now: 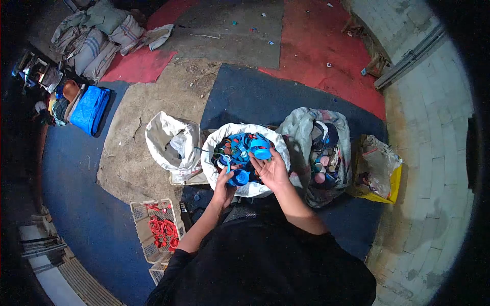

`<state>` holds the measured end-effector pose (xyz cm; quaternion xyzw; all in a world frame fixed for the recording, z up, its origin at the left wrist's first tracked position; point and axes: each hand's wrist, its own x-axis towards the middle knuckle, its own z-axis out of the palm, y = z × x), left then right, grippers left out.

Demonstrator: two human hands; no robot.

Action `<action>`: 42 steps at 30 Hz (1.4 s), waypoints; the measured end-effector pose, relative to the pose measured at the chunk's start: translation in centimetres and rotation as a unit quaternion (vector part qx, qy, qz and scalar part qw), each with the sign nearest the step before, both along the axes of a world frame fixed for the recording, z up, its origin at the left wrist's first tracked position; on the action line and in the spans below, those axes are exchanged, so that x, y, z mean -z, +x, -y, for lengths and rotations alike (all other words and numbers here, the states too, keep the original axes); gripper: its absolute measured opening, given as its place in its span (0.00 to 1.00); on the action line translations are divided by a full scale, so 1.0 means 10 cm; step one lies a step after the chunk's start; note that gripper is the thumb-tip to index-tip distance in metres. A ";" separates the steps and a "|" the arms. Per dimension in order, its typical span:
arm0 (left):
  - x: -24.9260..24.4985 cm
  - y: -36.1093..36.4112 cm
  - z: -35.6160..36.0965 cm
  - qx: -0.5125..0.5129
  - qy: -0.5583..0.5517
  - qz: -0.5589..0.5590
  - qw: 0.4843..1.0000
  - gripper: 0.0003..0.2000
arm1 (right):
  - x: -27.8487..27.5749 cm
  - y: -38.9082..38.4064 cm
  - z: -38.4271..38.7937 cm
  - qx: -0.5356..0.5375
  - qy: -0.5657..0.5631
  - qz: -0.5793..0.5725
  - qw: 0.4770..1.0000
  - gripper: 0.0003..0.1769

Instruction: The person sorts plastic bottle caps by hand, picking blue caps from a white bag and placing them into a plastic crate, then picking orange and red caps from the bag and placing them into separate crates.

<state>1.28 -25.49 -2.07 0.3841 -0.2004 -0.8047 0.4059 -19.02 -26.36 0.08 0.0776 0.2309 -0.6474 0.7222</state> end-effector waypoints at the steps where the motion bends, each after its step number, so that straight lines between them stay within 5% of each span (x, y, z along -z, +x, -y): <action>1: -0.06 -0.02 0.01 -0.002 0.006 0.002 1.000 0.15 | -0.04 0.01 0.00 0.002 -0.011 -0.031 0.999 0.23; 6: 0.04 -0.13 0.05 -0.031 0.042 -0.002 0.999 0.18 | -0.10 0.10 -0.10 -0.003 -0.110 -0.403 0.909 0.17; 8: 0.08 -0.16 0.05 -0.031 0.028 -0.019 0.999 0.21 | -0.12 0.14 -0.14 -0.010 -0.168 -0.547 0.820 0.17; 10: 0.07 -0.20 0.02 -0.032 -0.007 -0.058 0.998 0.21 | -0.24 0.14 -0.18 -0.061 -0.216 -0.722 0.654 0.13; 16: -0.12 -0.25 0.10 -0.117 -0.012 -0.037 0.992 0.19 | -0.34 0.35 -0.32 -0.078 -0.248 -0.841 0.475 0.15; 25: 0.13 -0.02 -0.08 -0.103 0.004 -0.005 0.995 0.21 | -0.15 0.37 -0.42 -0.217 -0.328 -0.771 0.501 0.24; 28: 0.42 0.13 -0.17 -0.131 0.012 0.000 0.991 0.20 | -0.01 0.33 -0.34 -0.257 -0.349 -0.667 0.606 0.22; 32: 0.40 0.36 -0.16 -0.107 -0.027 0.031 0.993 0.21 | 0.05 0.15 -0.20 -0.308 -0.255 -0.421 0.814 0.16; 34: 0.30 0.41 -0.14 -0.109 -0.043 0.050 0.992 0.20 | 0.45 0.02 -0.16 -0.287 -0.205 -0.431 0.831 0.17; 36: 0.34 0.43 -0.12 -0.123 -0.028 0.046 0.991 0.20 | 0.89 -0.17 -0.15 -0.334 -0.132 -0.572 0.737 0.20; 39: 0.28 0.43 -0.11 -0.152 -0.013 0.048 0.987 0.18 | 1.20 -0.39 -0.15 -0.492 -0.122 -0.636 0.582 0.23; 42: 0.38 0.50 -0.13 -0.141 -0.018 0.043 0.989 0.19 | 1.31 -0.43 -0.14 -0.329 -0.154 -0.745 0.559 0.24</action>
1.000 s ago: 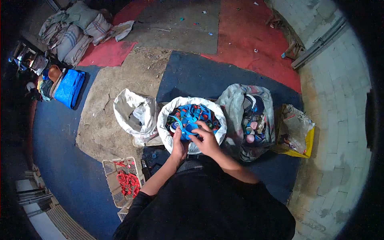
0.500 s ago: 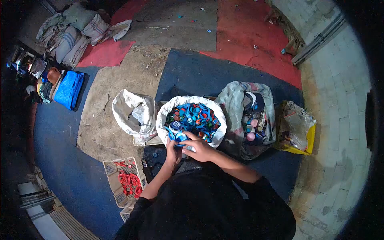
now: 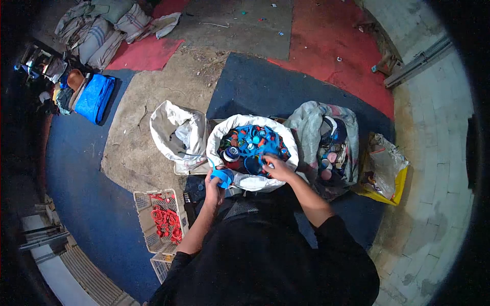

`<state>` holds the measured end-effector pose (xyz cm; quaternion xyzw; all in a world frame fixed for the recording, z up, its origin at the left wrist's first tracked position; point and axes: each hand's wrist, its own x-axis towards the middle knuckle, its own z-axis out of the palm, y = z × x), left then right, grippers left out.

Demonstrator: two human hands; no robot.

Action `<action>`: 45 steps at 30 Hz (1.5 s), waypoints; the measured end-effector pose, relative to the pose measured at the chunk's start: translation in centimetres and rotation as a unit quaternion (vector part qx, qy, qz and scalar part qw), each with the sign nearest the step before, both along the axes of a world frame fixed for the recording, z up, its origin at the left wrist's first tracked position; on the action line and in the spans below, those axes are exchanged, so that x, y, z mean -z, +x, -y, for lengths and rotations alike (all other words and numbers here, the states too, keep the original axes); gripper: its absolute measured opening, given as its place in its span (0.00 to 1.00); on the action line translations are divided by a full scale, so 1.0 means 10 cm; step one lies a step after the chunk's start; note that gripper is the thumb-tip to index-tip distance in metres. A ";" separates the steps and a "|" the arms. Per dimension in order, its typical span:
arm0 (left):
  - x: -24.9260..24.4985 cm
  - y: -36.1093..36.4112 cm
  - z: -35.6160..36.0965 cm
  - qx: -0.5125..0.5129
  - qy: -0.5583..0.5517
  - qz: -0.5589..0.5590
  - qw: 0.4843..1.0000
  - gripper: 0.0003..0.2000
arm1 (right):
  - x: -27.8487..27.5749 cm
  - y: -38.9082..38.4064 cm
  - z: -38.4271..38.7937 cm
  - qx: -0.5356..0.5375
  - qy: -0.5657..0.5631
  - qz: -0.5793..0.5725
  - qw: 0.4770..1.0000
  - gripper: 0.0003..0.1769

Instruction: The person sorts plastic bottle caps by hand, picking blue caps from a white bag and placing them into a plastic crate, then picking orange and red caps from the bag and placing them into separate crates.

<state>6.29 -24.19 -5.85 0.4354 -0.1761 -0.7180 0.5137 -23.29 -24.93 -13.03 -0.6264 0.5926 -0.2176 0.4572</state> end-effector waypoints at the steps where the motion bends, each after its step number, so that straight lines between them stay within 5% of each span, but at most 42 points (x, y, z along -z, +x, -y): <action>1: -0.02 0.02 -0.02 0.012 0.003 0.012 1.000 0.19 | -0.03 0.01 0.04 0.044 -0.057 -0.064 0.995 0.26; 7: -0.05 0.10 -0.12 0.138 -0.086 0.163 0.973 0.16 | -0.33 0.32 0.24 0.137 -0.105 -0.087 0.981 0.19; 10: 0.05 0.17 -0.19 0.204 -0.043 0.239 0.948 0.17 | -0.31 0.65 0.16 0.000 -0.172 -0.026 0.985 0.17; 13: 0.14 0.23 -0.25 0.198 -0.028 0.218 0.955 0.18 | -0.21 0.75 0.05 -0.116 -0.195 -0.101 0.969 0.15; 16: 0.26 0.31 -0.28 0.204 -0.025 0.198 0.958 0.18 | -0.24 0.64 0.05 -0.113 -0.087 -0.174 0.974 0.15; 17: 0.29 0.34 -0.28 0.206 -0.027 0.194 0.959 0.18 | -0.28 0.59 0.03 -0.106 -0.126 -0.223 0.961 0.13; 21: 0.11 0.30 -0.27 0.205 0.002 0.142 0.968 0.21 | -0.10 0.34 -0.02 -0.034 -0.094 -0.173 0.980 0.15; 24: 0.16 0.31 -0.26 0.201 -0.016 0.146 0.969 0.26 | 0.02 0.15 0.01 0.033 -0.165 -0.068 0.983 0.16; 27: 0.13 0.29 -0.26 0.185 -0.002 0.110 0.977 0.30 | 0.06 0.05 -0.04 0.207 -0.028 0.086 0.974 0.16; 32: 0.54 0.31 -0.24 0.172 -0.003 0.111 0.979 0.30 | -0.31 -0.02 -0.16 0.396 0.135 0.415 0.808 0.15; 37: 0.10 -0.02 -0.04 0.134 0.013 0.075 0.988 0.26 | -0.87 0.10 -0.23 0.347 0.143 0.631 0.678 0.08; 41: -0.18 -0.28 0.15 0.134 0.035 0.058 0.989 0.20 | -1.16 0.23 -0.25 0.291 0.039 0.539 0.789 0.14; 43: -0.26 -0.38 0.24 0.158 0.029 0.071 0.984 0.19 | -1.45 0.23 -0.25 0.250 0.011 0.330 0.910 0.15; 45: -0.34 -0.49 0.29 0.161 0.050 0.090 0.982 0.18 | -1.56 0.27 -0.25 0.197 -0.053 0.212 0.956 0.16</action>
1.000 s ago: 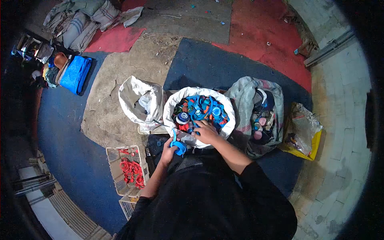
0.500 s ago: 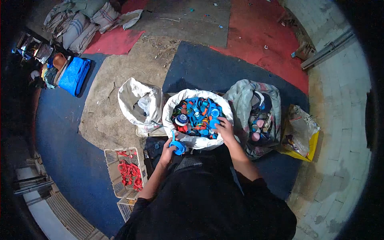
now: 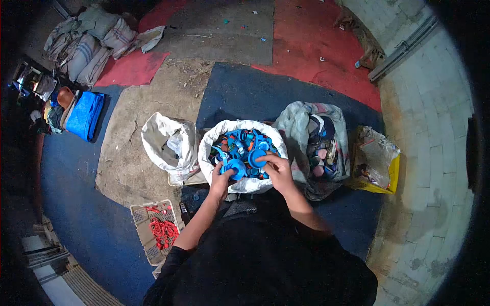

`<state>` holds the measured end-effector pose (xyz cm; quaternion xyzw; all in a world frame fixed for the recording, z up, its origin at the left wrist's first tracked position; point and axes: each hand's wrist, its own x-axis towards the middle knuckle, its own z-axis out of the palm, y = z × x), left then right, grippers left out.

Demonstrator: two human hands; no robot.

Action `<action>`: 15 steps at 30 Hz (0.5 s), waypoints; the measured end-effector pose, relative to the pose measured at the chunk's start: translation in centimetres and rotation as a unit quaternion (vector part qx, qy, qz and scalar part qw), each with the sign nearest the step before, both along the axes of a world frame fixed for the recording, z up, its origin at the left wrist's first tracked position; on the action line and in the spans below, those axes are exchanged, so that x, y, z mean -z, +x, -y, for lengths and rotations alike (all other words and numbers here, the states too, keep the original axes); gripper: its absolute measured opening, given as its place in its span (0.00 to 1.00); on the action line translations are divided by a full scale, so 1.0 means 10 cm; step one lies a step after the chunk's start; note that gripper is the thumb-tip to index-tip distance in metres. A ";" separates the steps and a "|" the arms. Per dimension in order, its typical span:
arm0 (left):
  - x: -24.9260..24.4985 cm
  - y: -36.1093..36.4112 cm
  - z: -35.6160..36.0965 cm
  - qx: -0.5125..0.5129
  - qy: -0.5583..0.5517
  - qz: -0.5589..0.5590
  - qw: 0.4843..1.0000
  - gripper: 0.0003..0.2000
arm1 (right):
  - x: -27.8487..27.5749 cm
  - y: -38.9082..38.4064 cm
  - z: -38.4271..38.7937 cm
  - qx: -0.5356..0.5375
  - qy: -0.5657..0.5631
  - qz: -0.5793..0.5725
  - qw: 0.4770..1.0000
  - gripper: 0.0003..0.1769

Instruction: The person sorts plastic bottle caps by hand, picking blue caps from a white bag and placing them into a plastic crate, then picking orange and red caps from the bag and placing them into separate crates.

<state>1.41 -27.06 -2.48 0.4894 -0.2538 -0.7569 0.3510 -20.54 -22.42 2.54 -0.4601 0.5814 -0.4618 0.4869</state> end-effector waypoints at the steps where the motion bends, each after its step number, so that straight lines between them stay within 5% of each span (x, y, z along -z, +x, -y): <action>1: -0.06 -0.06 0.02 0.001 0.009 0.011 1.000 0.18 | -0.09 0.05 0.02 -0.014 -0.052 -0.017 0.998 0.16; 3: -0.08 -0.13 0.02 0.001 0.011 -0.005 1.000 0.18 | -0.31 0.14 0.06 -0.047 -0.203 -0.073 0.975 0.15; 7: -0.05 -0.19 0.00 0.011 -0.001 -0.046 0.999 0.19 | -0.20 0.28 0.03 -0.036 -0.192 -0.243 0.950 0.08; 10: 0.01 -0.21 -0.05 0.033 -0.047 -0.068 0.996 0.20 | 0.00 0.39 0.03 0.052 -0.185 -0.231 0.954 0.09; 15: 0.00 -0.12 -0.12 0.039 -0.006 -0.136 0.990 0.21 | 0.18 0.43 0.07 0.046 -0.168 -0.219 0.960 0.13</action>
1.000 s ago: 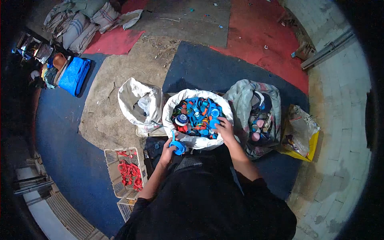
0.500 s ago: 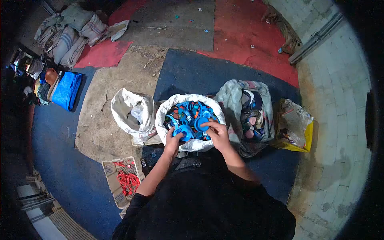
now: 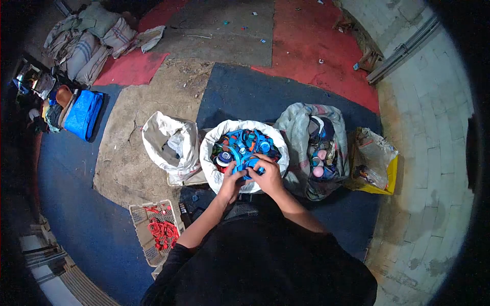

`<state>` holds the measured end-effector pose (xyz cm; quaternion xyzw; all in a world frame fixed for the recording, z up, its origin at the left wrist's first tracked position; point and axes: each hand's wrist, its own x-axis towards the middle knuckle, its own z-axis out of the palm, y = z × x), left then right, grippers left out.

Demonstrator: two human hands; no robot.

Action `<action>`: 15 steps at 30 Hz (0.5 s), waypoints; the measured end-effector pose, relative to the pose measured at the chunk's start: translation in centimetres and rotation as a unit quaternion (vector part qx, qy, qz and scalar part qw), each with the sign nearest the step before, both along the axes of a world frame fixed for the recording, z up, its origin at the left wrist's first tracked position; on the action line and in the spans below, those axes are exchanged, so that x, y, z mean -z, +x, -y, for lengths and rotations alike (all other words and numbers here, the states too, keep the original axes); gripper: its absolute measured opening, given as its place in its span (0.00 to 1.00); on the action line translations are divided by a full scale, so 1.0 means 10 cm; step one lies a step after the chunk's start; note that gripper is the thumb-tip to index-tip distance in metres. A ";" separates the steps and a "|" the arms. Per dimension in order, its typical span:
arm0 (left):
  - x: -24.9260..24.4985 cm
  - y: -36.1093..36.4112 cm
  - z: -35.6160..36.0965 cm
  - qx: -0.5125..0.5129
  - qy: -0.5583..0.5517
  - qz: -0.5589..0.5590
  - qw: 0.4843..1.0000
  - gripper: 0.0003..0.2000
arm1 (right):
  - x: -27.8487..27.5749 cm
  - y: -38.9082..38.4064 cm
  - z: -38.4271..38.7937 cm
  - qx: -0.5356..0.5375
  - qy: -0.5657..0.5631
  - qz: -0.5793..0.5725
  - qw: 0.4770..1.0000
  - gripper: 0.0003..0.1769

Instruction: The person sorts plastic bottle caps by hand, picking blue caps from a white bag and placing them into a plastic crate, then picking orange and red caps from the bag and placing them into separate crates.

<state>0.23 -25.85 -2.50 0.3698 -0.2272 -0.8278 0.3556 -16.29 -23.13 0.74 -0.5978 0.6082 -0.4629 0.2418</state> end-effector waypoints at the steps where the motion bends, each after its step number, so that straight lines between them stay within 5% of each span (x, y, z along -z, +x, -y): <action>1: -0.07 0.02 -0.01 -0.010 0.017 -0.035 0.999 0.21 | 0.06 0.00 0.01 -0.003 0.007 0.010 1.000 0.15; 4: -0.08 0.07 -0.04 -0.014 0.008 -0.064 0.998 0.22 | 0.24 0.00 0.00 0.048 0.202 0.092 0.974 0.17; 5: -0.08 0.10 -0.07 -0.016 0.001 -0.051 0.999 0.22 | 0.28 0.03 -0.02 0.034 0.049 0.141 0.988 0.21; 8: -0.03 0.18 -0.16 -0.036 -0.014 -0.031 0.999 0.21 | 0.21 0.24 -0.05 0.047 0.021 0.256 0.965 0.27; 13: -0.03 0.33 -0.30 -0.092 -0.079 0.033 0.992 0.21 | 0.21 0.32 -0.10 -0.035 0.199 0.215 0.955 0.16; 15: 0.00 0.45 -0.36 -0.111 -0.107 0.083 0.985 0.21 | 0.22 0.42 -0.12 -0.029 0.232 0.285 0.930 0.16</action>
